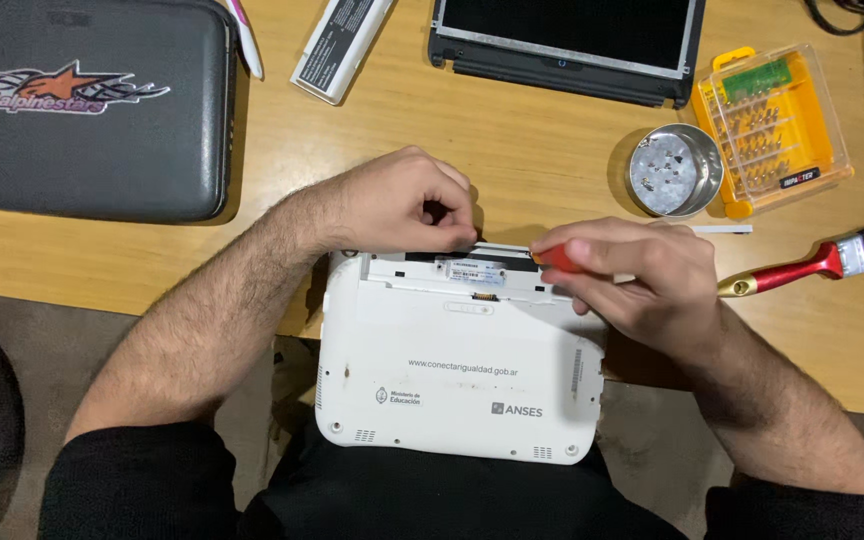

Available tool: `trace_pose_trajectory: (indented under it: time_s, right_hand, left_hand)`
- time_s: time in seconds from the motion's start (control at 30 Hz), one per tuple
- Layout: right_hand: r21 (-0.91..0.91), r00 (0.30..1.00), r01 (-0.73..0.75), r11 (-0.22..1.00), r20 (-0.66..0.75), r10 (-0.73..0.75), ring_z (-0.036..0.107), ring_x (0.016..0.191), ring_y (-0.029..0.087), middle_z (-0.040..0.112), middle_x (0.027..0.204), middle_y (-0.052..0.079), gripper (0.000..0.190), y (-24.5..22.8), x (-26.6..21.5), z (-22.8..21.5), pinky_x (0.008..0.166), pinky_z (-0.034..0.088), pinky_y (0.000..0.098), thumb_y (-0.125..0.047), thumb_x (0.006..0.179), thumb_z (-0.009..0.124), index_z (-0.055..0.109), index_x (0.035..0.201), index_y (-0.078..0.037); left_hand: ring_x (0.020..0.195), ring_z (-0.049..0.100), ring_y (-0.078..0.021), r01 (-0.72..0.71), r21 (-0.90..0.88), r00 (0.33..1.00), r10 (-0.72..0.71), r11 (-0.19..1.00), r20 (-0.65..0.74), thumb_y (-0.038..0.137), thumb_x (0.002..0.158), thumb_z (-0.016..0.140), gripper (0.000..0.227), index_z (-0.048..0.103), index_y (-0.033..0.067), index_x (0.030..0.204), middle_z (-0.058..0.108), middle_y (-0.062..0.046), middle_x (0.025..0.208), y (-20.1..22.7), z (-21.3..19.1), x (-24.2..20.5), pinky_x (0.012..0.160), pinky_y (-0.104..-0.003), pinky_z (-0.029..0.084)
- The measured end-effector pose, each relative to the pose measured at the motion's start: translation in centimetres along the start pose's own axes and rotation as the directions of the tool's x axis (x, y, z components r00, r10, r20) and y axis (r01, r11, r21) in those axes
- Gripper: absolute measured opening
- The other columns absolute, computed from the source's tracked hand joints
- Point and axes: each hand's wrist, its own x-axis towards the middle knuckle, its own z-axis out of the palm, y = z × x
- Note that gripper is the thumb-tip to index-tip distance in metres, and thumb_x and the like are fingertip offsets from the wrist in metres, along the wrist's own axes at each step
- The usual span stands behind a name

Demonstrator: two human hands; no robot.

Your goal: The person uses a screwdriver to remove screws from the back of a white laptop. They place the screws into a small metal container and then open the laptop to reveal the internal components.

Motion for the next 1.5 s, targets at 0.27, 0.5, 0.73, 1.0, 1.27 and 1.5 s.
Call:
trace_pose_trajectory:
  time_s: [0.27,0.5,0.73,1.0,1.27,1.5]
  right_hand:
    - [0.456,0.991,-0.137,0.88,0.073,0.116,0.096,0.076,0.028,0.083,0.136,0.035,0.03,2.3,-0.8,-0.1,0.066,0.083,0.042,0.0,0.1,0.088,0.079,0.129,0.003]
    - [0.633,0.97,-0.225,0.741,0.075,0.23,0.092,0.069,0.031,0.08,0.121,0.033,0.039,2.2,-1.7,0.1,0.062,0.082,0.0448,-0.003,0.114,0.069,0.069,0.146,0.019]
    - [0.602,0.971,-0.229,0.765,0.083,0.225,0.087,0.074,0.023,0.086,0.112,0.034,0.041,2.2,-1.4,-0.1,0.067,0.076,0.0363,-0.001,0.095,0.096,0.065,0.12,0.01]
    - [0.624,0.965,-0.259,0.738,0.134,0.226,0.089,0.074,0.025,0.082,0.112,0.031,0.057,2.9,-2.4,0.1,0.067,0.08,0.0413,-0.007,0.099,0.09,0.059,0.14,0.018]
    - [0.509,0.978,-0.199,0.838,0.045,0.205,0.082,0.059,0.023,0.082,0.109,0.031,0.037,1.3,-1.8,2.3,0.057,0.072,0.0363,-0.01,0.11,0.079,0.076,0.132,0.02]
    - [0.405,0.989,-0.131,0.905,-0.017,0.15,0.082,0.075,0.016,0.09,0.107,0.023,0.034,0.4,-1.4,3.0,0.067,0.072,0.028,-0.016,0.1,0.098,0.083,0.117,0.008]
  left_hand:
    - [0.081,0.075,-0.0195,0.011,-0.004,1.0,-0.011,1.0,0.001,0.02,0.105,0.082,0.017,0.084,0.0155,0.088,0.072,-0.002,0.078,0.1,-0.1,0.0,0.075,-0.04,0.068]
    - [0.081,0.077,-0.0226,0.01,0.016,1.0,-0.01,1.0,-0.004,0.019,0.104,0.083,0.015,0.084,0.0147,0.09,0.074,-0.003,0.08,0.3,0.0,-0.1,0.075,-0.043,0.068]
    - [0.081,0.076,-0.0195,0.022,0.001,1.0,-0.022,1.0,-0.005,0.02,0.105,0.083,0.018,0.083,0.0158,0.088,0.074,-0.001,0.079,0.0,0.1,-0.1,0.075,-0.041,0.068]
    - [0.082,0.078,-0.0208,0.017,0.006,1.0,-0.017,1.0,-0.017,0.018,0.103,0.084,0.013,0.086,0.015,0.09,0.076,-0.002,0.08,0.2,0.2,-0.1,0.075,-0.04,0.069]
    - [0.076,0.075,-0.0177,0.032,-0.022,0.999,-0.032,0.999,0.006,0.023,0.104,0.085,0.009,0.088,0.0163,0.098,0.077,-0.002,0.081,0.6,-0.3,0.2,0.072,-0.038,0.068]
    - [0.098,0.089,-0.046,-0.017,0.227,0.998,0.002,0.974,0.067,0.019,0.109,0.078,0.046,0.077,0.0085,0.154,0.089,-0.017,0.108,5.7,-0.5,4.4,0.088,-0.063,0.07]
